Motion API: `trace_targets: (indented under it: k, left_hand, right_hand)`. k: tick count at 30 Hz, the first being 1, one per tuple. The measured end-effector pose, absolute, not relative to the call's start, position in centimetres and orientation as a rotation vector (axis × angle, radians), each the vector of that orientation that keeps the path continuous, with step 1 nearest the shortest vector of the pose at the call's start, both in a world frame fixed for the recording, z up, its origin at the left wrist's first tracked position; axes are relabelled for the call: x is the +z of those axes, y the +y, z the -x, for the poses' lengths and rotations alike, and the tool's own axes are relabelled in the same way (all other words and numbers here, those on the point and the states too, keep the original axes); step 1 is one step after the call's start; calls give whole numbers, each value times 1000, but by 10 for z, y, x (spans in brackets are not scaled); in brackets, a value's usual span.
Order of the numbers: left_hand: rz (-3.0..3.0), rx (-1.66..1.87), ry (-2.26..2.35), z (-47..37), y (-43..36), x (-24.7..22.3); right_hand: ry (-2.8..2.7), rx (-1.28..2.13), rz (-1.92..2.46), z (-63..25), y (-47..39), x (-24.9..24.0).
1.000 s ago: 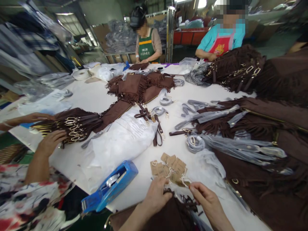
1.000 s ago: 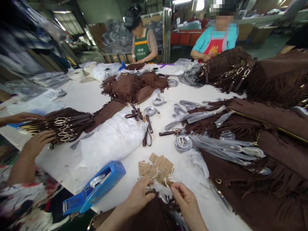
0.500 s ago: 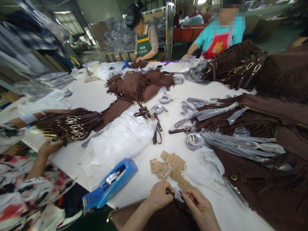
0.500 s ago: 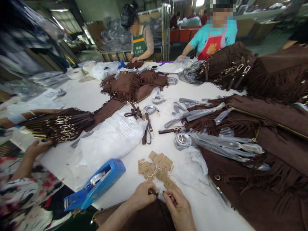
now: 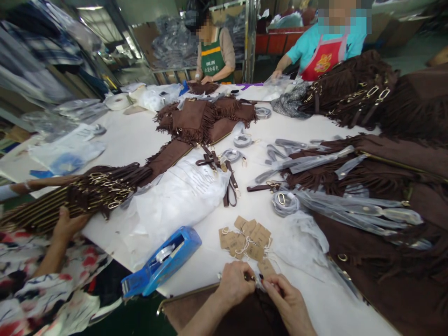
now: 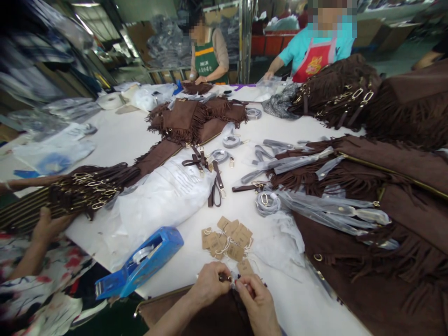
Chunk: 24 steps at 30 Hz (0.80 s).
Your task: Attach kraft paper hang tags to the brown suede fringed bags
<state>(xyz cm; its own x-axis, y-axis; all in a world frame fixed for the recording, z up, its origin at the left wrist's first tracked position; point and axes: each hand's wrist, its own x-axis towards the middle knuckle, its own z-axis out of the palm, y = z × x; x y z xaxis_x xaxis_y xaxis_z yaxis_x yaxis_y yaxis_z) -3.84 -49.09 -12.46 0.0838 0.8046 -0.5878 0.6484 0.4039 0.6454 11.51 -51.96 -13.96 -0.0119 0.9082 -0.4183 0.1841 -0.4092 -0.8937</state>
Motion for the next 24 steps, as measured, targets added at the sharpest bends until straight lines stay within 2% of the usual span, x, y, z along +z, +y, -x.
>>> trace_targets:
  k: [6, 24]
  left_hand:
    - [-1356, 164, 1593, 39, -492, -125]
    - [-1405, 169, 1570, 41, -496, -124]
  right_hand:
    - [-658, 1791, 1565, -110, -517, -137]
    - [-584, 1793, 1642, -104, -507, -143]
